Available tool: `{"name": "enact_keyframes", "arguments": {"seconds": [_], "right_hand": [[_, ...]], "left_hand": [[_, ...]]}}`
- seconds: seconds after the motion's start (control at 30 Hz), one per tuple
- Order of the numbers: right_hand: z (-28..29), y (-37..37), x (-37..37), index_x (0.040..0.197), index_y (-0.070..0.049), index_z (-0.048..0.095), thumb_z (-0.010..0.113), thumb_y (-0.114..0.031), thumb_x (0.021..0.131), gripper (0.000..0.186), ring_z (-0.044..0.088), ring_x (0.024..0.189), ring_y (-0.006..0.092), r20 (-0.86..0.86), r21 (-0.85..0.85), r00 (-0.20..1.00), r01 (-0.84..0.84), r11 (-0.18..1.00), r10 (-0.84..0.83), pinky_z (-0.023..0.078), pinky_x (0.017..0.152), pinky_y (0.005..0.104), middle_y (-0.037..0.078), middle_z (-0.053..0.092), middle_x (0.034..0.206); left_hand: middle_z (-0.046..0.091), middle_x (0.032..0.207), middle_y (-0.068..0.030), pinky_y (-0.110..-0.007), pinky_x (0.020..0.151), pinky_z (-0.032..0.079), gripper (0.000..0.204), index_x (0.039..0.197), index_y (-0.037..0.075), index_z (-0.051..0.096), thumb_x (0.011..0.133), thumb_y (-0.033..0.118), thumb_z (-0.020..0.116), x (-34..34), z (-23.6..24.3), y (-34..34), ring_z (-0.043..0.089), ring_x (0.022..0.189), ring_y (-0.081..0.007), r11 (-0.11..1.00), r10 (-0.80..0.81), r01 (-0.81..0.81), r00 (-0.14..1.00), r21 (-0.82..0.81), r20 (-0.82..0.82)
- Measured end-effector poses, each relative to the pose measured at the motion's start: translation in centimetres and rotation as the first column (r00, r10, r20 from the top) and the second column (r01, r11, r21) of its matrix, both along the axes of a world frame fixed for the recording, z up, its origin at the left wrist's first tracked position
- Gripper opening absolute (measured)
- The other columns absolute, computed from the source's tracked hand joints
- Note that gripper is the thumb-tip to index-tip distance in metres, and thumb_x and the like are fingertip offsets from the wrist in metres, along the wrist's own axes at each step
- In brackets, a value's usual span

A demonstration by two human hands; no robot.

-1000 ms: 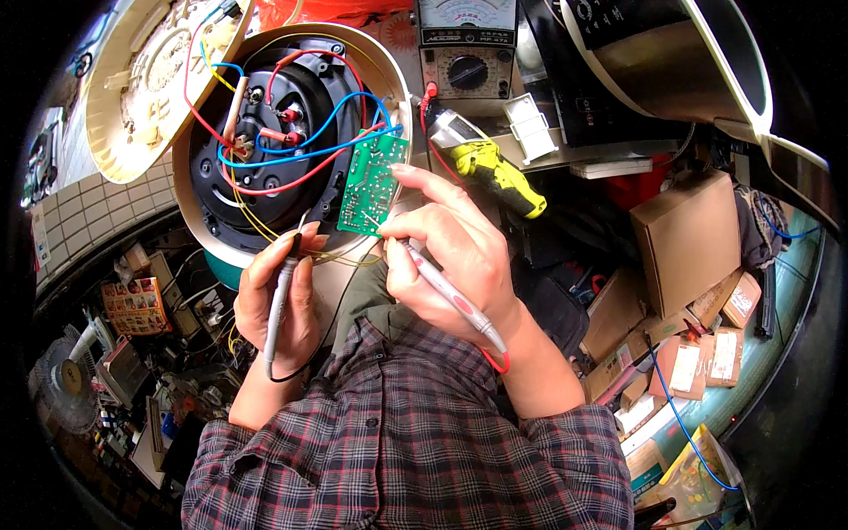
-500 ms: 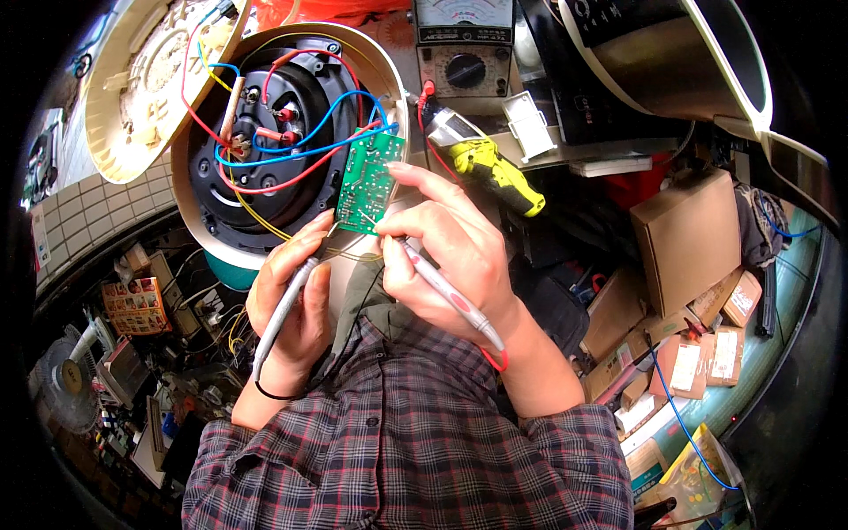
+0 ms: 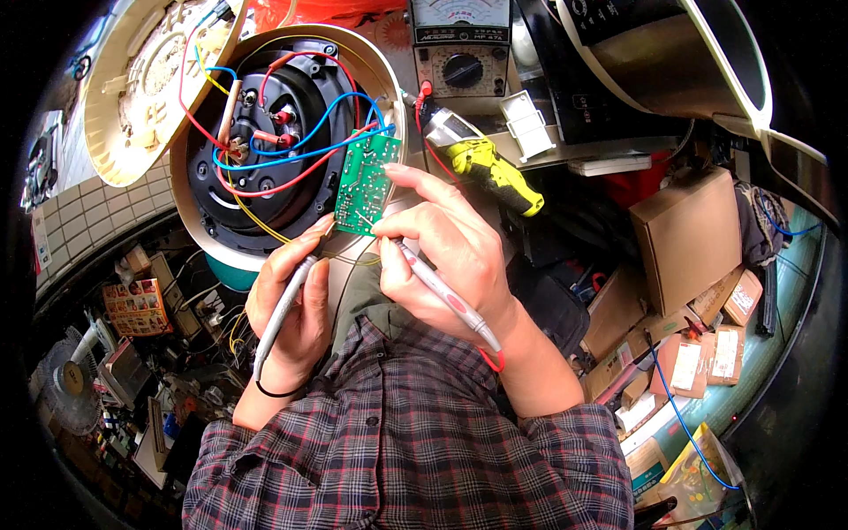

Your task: The person puts on glasses and then uses a multimeter to test a small green circuit board connected to wires. They probe various points on the board while holding it in their hands.

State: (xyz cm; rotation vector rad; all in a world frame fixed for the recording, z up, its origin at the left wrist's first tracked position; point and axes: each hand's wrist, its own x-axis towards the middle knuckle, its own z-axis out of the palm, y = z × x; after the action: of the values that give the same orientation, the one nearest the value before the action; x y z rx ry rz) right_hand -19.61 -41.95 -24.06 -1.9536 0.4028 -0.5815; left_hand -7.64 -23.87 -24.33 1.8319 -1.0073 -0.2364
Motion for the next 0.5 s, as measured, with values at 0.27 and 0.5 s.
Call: {"name": "enact_keyframes", "arguments": {"seconds": [0.27,0.5], "right_hand": [[0.09,-0.19,-0.05,0.106,-0.003,0.074,0.071,0.009,0.085,0.024,0.071,0.132,0.0402,0.001,-0.004,1.0,-0.014,1.0,0.014,0.058,0.106,0.0463,0.007,0.077,0.086],[0.14,-0.17,-0.02,0.105,-0.004,0.074,0.071,0.009,0.085,0.024,0.071,0.132,0.0396,-0.002,-0.005,1.0,-0.01,1.0,0.01,0.058,0.105,0.0459,0.006,0.077,0.086]], "left_hand": [[0.08,0.123,-0.0258,-0.041,0.095,0.063,0.036,0.126,-0.007,0.07,0.092,-0.003,0.08,0.01,0.08,-0.22,0.081,0.109,-0.0363,1.0,0.009,-0.009,1.0,0.012,0.026],[0.08,0.122,-0.0258,-0.04,0.093,0.064,0.035,0.126,-0.007,0.07,0.092,-0.003,0.08,0.01,0.16,-0.34,0.081,0.107,-0.0359,1.0,0.012,-0.013,0.999,0.018,0.038]]}}
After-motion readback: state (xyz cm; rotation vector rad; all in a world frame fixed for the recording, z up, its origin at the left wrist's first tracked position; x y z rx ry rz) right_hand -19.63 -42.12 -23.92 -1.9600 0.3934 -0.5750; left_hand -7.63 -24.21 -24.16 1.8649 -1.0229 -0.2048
